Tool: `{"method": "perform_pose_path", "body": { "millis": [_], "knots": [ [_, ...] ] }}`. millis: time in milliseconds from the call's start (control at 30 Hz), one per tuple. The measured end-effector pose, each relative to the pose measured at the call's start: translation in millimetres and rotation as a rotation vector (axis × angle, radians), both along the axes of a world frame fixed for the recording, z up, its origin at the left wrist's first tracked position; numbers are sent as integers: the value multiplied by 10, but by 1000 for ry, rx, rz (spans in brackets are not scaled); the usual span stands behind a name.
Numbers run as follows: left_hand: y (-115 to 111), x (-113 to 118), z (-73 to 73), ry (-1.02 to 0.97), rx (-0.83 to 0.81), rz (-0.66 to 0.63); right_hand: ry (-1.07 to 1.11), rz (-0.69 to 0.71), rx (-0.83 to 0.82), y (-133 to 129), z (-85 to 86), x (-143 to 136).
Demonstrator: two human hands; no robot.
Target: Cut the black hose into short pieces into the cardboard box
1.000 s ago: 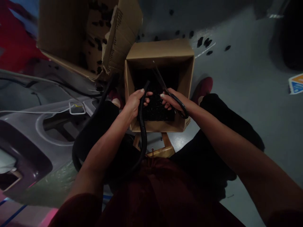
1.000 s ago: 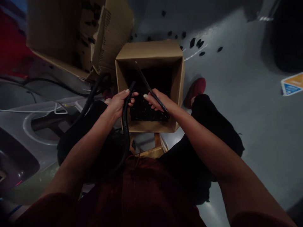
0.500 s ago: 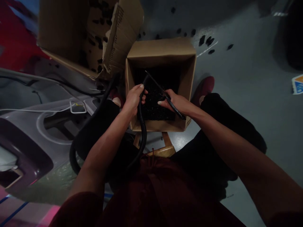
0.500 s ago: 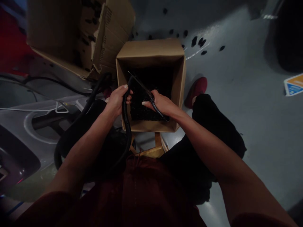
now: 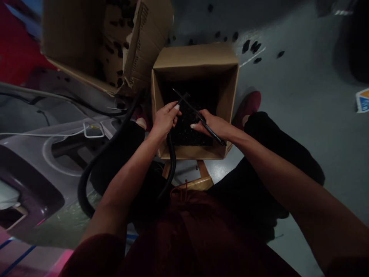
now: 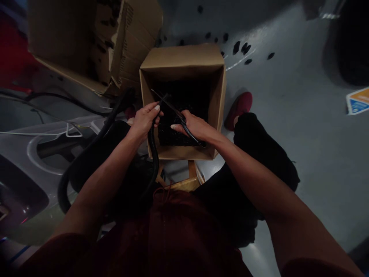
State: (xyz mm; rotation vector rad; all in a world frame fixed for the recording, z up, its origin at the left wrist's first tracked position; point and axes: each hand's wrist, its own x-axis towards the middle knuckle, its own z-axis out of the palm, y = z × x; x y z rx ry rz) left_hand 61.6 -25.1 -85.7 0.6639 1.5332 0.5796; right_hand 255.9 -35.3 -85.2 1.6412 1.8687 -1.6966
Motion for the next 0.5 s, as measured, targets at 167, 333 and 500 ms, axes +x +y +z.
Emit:
{"method": "perform_pose_path", "body": {
  "millis": [167, 333, 500],
  "knots": [
    [6, -3, 47, 21, 5, -71, 25, -36, 32, -20, 9, -18],
    [15, -14, 71, 17, 9, -82, -24, -21, 72, 2, 84, -63],
    [4, -10, 37, -5, 12, -68, -78, -25, 60, 4, 97, -79]
  ]
}}
